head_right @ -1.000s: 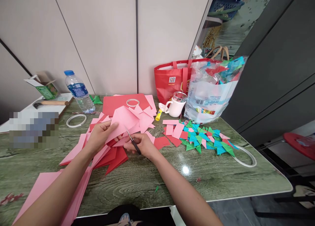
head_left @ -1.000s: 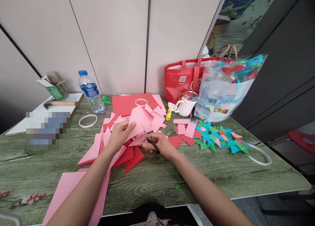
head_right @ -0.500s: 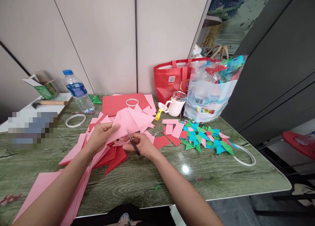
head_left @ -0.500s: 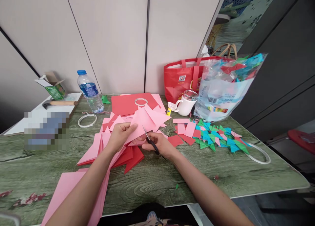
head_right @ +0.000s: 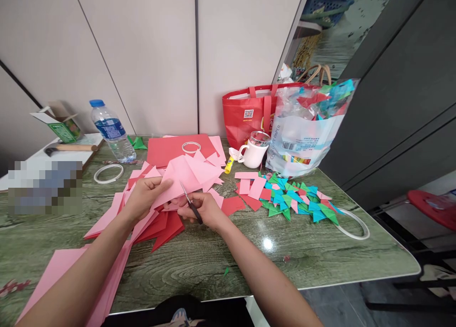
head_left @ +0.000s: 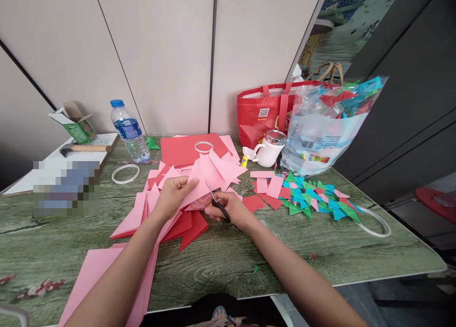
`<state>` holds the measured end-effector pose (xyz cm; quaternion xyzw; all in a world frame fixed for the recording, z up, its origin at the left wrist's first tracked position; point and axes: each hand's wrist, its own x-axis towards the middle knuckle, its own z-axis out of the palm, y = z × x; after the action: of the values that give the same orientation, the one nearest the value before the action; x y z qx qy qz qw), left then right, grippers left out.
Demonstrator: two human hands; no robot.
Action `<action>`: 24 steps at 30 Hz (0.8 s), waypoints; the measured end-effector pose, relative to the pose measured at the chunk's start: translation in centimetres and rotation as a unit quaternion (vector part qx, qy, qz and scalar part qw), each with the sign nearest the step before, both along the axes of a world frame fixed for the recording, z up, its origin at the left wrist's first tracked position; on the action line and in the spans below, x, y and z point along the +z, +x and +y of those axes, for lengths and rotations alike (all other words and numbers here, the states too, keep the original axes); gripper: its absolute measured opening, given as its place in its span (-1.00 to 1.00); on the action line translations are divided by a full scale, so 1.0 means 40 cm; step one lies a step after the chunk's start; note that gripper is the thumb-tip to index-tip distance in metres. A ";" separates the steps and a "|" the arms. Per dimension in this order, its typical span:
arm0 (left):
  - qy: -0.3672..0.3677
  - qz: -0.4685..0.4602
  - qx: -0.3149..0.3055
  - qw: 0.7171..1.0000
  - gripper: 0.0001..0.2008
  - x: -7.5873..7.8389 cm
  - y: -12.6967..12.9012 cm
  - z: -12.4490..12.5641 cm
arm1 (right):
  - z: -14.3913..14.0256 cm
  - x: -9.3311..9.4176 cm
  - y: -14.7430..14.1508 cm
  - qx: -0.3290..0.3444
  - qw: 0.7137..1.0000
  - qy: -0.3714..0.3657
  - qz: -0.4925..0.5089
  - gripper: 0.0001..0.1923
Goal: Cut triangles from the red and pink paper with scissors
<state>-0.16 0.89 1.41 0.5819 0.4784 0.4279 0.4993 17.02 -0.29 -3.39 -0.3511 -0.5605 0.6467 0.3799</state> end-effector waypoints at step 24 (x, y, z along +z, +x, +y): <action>-0.045 -0.053 -0.044 0.997 -0.71 -0.014 0.009 -0.005 | -0.004 0.010 -0.009 -0.029 0.999 -0.012 -0.013 -0.56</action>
<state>0.20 0.71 0.86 0.5559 0.4437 0.4141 0.5679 16.67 -0.43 -3.01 -0.3795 -0.5475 0.6375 0.3870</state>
